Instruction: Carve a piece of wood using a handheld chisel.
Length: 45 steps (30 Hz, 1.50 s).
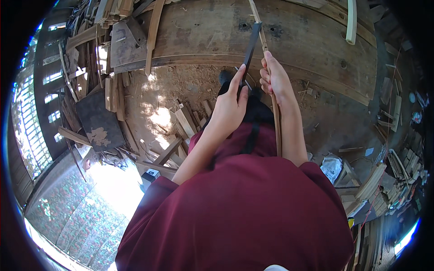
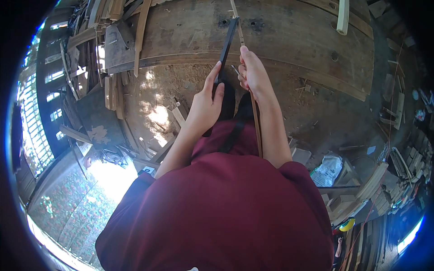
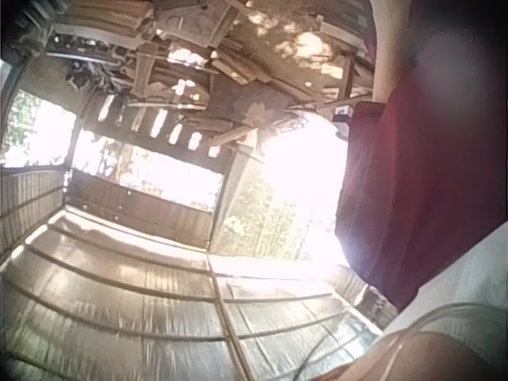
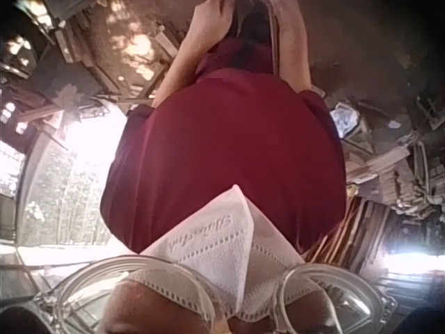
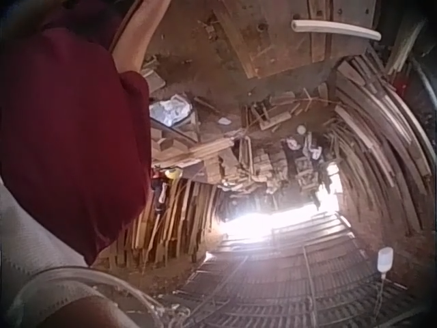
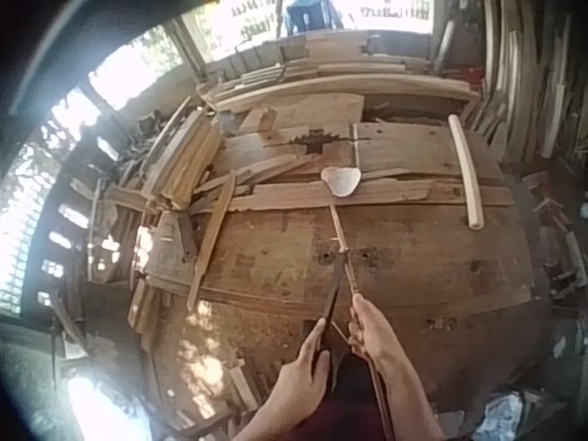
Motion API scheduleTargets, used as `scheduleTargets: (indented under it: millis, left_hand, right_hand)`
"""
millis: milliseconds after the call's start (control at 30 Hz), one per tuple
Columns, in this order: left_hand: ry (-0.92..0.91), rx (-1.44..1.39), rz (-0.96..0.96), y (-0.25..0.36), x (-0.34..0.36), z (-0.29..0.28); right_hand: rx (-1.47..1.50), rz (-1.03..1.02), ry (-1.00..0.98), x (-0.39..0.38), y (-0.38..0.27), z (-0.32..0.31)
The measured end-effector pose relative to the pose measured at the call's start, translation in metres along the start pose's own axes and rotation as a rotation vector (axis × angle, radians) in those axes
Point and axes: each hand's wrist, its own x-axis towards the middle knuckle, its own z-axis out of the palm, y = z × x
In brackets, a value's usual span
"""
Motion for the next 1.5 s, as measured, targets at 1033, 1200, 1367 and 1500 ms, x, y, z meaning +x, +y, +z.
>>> scheduleTargets:
  millis: [1033, 1200, 1367, 1500]
  left_hand:
    - [-0.094, -0.157, -0.16, 0.007, 0.015, -0.005]
    - [-0.081, 0.149, -0.142, 0.013, 0.019, -0.007]
    - [-0.074, -0.284, -0.178, 0.009, 0.017, 0.012]
    - [-0.111, 0.228, -0.179, 0.005, 0.026, 0.005]
  right_hand:
    - [-0.013, -0.038, 0.035, 0.004, -0.001, -0.001]
    - [-0.039, -0.044, 0.045, 0.006, -0.002, -0.004]
    - [-0.052, -0.042, 0.048, 0.007, -0.002, -0.002]
    - [-0.065, -0.061, 0.048, 0.008, -0.001, -0.008]
